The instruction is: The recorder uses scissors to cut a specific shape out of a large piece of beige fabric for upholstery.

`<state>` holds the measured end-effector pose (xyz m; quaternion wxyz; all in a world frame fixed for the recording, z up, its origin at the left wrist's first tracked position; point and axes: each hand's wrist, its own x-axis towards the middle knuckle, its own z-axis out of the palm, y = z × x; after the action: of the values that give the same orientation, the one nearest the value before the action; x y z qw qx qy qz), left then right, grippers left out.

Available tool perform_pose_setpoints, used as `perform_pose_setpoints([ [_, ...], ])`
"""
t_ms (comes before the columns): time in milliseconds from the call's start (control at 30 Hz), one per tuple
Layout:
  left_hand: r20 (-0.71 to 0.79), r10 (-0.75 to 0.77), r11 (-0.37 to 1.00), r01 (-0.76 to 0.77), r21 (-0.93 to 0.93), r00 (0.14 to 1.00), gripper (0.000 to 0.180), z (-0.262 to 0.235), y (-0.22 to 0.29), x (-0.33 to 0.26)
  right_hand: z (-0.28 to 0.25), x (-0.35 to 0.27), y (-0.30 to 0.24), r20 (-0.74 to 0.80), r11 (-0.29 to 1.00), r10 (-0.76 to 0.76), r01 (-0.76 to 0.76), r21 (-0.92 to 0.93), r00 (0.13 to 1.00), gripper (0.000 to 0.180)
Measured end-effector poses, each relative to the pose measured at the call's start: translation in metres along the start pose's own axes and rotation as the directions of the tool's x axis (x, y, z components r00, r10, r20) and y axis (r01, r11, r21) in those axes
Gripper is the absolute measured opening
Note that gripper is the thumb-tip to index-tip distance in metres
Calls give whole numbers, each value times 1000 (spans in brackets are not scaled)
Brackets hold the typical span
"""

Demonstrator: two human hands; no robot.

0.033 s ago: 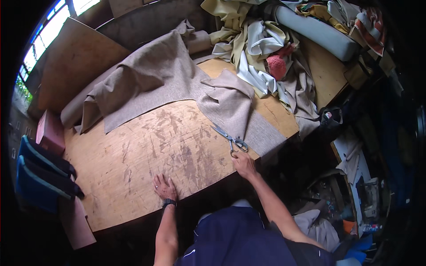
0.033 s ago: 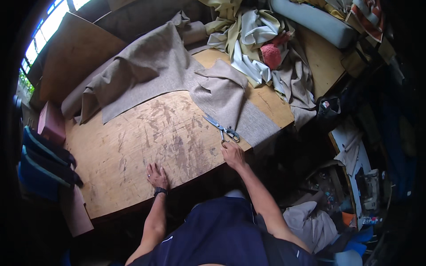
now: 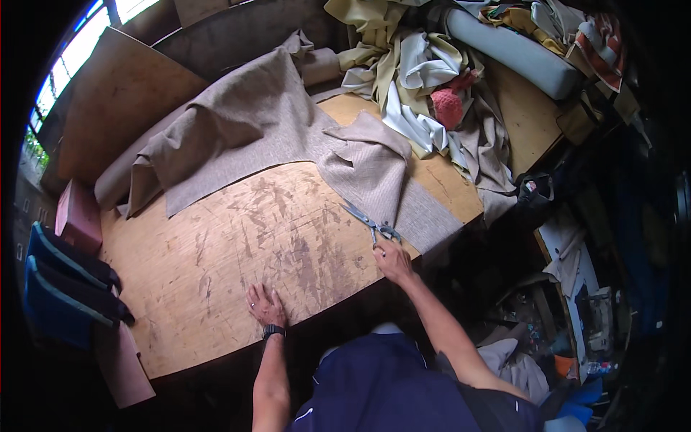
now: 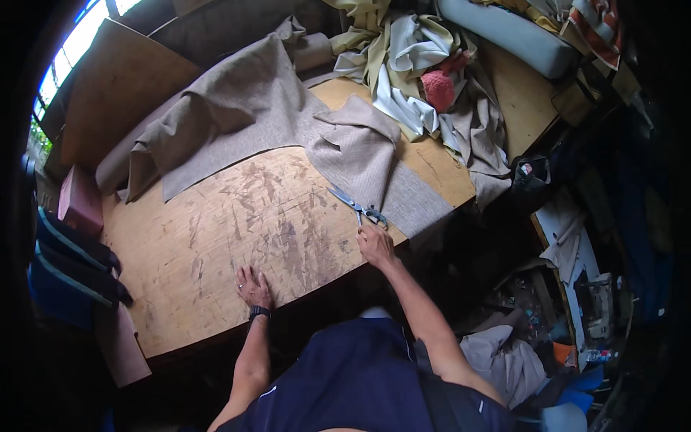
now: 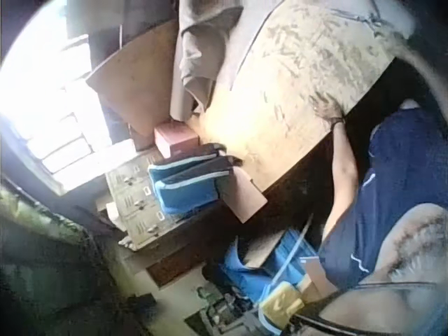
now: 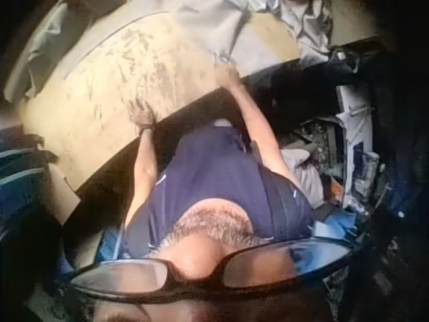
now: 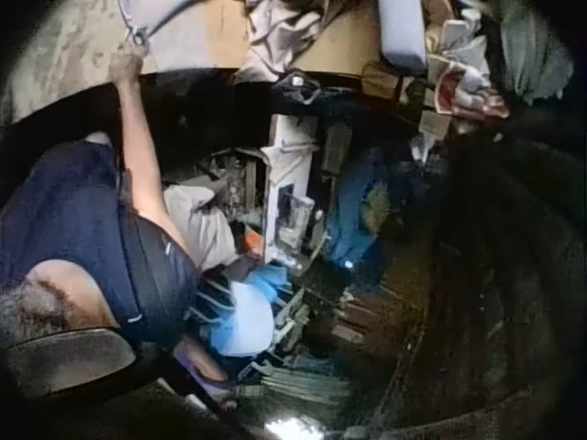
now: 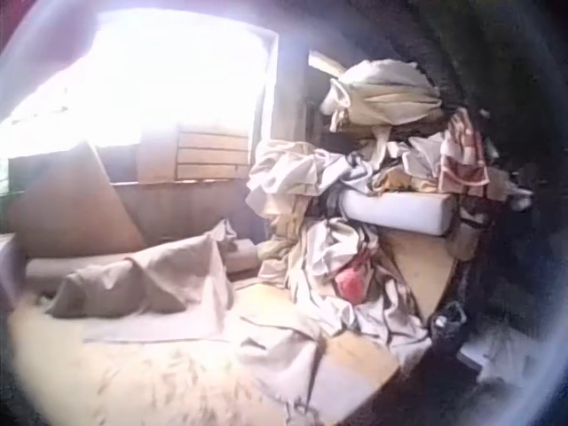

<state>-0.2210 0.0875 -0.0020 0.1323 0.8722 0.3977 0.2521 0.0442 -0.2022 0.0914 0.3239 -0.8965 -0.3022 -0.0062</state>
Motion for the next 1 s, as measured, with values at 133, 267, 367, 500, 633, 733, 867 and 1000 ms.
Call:
perform_pose_setpoints([
  [133, 40, -36, 999, 37, -34, 999, 46, -7, 4, 4, 26, 58, 25, 49, 968, 20, -7, -250, 999, 29],
  [267, 68, -72, 997, 74, -29, 995, 45, -9, 9, 7, 52, 91, 40, 172, 915, 34, 38, -403, 985, 33],
  [367, 53, -68, 997, 69, -18, 996, 44, -11, 13, 7, 63, 110, 39, 217, 922, 115, -23, -387, 969, 35],
  [500, 99, -92, 996, 91, 21, 991, 44, -10, 16, 10, 57, 120, 38, 271, 922, 142, -27, -387, 952, 32],
  [633, 118, -115, 992, 107, 71, 986, 45, -5, 18, 12, 28, 116, 47, 305, 922, -30, 144, -359, 952, 31],
  [733, 136, -110, 989, 94, 117, 985, 47, -2, 20, 13, 0, 122, 80, 101, 995, 23, -13, -100, 995, 26],
  [867, 157, -144, 981, 120, 153, 977, 48, 0, 28, 16, -43, 158, 176, -153, 897, 427, -438, -48, 891, 28],
  [1000, 164, -177, 970, 144, 196, 971, 49, -3, 33, 21, -80, 192, 259, -236, 681, 671, -710, -179, 703, 32],
])
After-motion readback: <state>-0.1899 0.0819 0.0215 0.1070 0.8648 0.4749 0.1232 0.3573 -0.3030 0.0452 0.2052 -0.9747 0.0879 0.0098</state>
